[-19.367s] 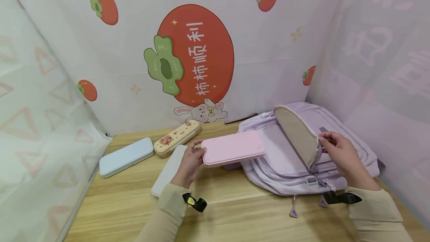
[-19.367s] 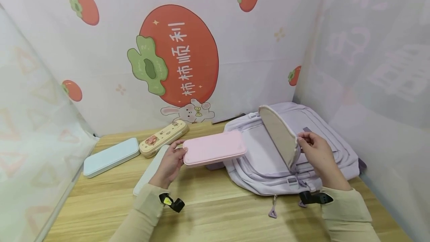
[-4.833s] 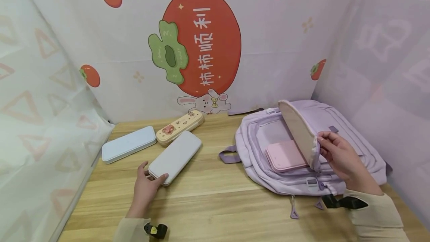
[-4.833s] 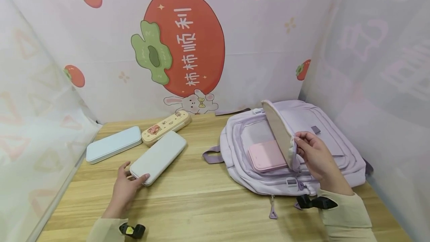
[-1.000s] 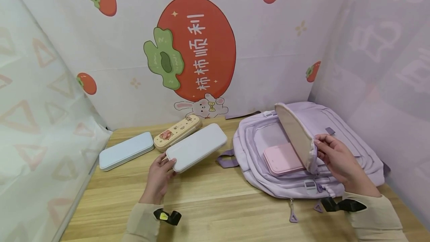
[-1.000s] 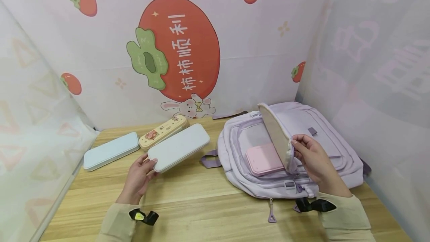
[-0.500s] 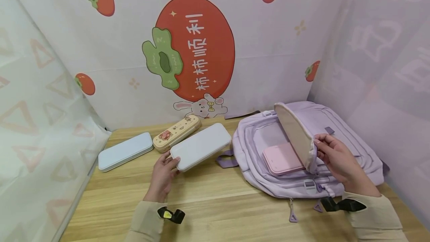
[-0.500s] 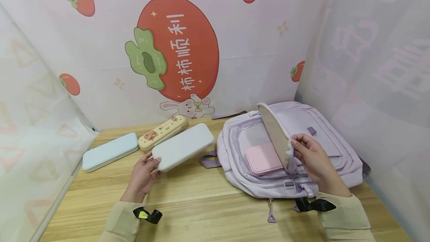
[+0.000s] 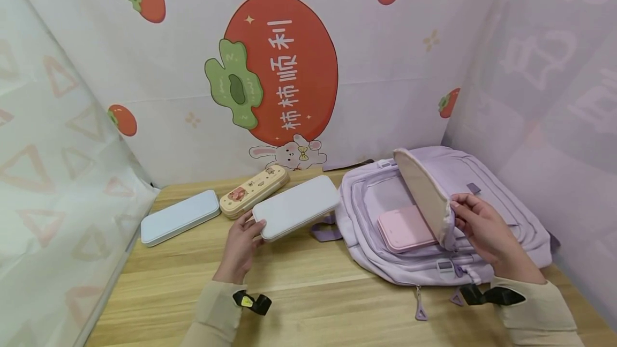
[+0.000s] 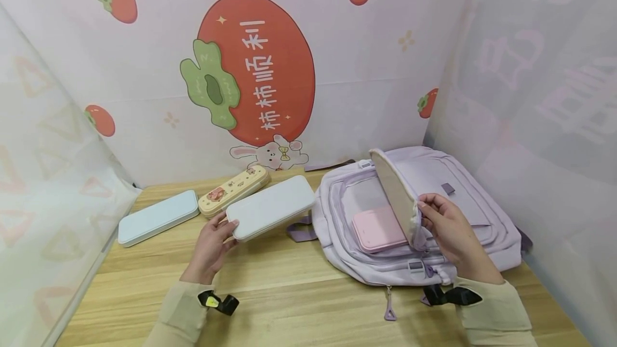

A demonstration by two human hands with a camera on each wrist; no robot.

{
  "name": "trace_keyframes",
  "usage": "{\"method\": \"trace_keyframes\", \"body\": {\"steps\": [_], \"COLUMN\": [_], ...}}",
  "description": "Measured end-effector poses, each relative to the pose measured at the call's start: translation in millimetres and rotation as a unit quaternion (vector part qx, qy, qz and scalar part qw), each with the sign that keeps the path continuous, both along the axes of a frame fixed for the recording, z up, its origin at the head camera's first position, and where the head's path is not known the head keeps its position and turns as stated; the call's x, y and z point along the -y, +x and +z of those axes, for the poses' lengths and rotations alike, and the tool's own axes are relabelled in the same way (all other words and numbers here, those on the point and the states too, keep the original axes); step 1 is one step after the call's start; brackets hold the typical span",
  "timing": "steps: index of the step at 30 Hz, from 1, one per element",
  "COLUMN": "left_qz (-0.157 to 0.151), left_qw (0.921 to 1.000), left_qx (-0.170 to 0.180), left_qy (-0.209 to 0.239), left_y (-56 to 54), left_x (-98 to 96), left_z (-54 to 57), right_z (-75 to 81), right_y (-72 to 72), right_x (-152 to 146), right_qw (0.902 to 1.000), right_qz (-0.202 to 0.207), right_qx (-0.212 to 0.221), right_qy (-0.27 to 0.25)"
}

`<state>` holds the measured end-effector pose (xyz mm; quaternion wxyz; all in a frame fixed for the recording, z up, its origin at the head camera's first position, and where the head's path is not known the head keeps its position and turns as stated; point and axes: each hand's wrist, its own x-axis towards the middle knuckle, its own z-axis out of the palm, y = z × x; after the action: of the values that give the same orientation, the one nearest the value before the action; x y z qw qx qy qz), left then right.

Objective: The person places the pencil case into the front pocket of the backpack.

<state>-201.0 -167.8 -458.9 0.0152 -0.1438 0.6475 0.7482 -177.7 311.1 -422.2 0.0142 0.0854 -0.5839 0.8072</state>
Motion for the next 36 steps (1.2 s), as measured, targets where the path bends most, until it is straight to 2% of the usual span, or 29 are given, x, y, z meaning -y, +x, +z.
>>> {"method": "trace_keyframes", "body": {"steps": [14,24,36], "left_qz": [-0.003,-0.023,-0.028], "left_qw": [0.9999,0.9997,0.9992], "left_qx": [-0.012,-0.011,-0.028], "left_qy": [0.007,0.0,0.008], "left_y": [-4.9,-8.3,-16.6], "left_x": [-13.0,-18.3,-28.4], "left_z": [0.8,5.3,2.9], "right_z": [-2.8,-4.7,-4.4], "right_y": [1.1,1.4,0.6], "right_x": [-0.2,-0.7,-1.7], "right_qw": [1.0,0.9998,0.9997], "right_qz": [0.007,0.011,0.01], "right_qx": [-0.003,-0.015,-0.018], "right_qy": [0.003,0.012,0.014]}}
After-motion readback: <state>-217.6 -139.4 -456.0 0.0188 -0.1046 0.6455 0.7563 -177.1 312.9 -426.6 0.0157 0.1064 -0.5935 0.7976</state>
